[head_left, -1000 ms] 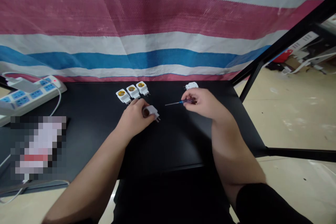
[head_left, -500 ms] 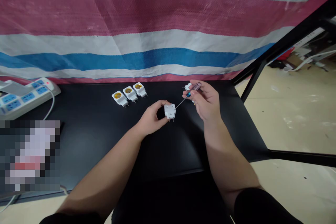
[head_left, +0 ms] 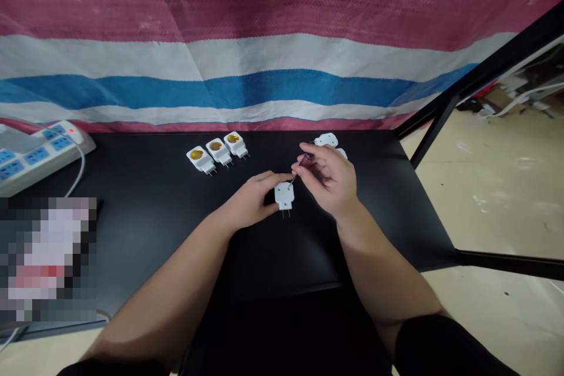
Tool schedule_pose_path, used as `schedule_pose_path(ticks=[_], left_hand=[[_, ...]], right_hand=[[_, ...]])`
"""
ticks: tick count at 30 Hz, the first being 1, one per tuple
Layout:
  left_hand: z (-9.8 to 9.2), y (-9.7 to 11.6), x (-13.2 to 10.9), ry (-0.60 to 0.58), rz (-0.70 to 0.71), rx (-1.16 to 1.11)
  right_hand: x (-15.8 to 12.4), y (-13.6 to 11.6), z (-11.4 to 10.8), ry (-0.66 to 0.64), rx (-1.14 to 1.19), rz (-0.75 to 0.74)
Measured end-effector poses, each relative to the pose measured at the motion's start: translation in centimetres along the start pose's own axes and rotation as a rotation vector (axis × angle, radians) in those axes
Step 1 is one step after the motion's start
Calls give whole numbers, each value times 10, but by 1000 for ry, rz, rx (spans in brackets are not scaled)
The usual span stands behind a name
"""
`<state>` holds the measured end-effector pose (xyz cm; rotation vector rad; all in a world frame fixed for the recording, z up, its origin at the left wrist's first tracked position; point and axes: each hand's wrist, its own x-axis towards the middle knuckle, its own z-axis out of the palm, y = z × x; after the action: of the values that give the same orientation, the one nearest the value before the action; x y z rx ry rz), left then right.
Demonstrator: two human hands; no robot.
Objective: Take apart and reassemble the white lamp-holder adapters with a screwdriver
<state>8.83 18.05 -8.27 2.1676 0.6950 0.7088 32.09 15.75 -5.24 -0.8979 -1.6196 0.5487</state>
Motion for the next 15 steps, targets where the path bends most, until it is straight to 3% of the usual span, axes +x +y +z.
schedule_pose_path(ticks=[10, 15], left_hand=[[2, -6, 0, -10, 36, -24], [3, -5, -1, -9, 15, -34]], right_hand=[[0, -8, 1, -48, -118, -104], [2, -6, -1, 47, -130, -141]])
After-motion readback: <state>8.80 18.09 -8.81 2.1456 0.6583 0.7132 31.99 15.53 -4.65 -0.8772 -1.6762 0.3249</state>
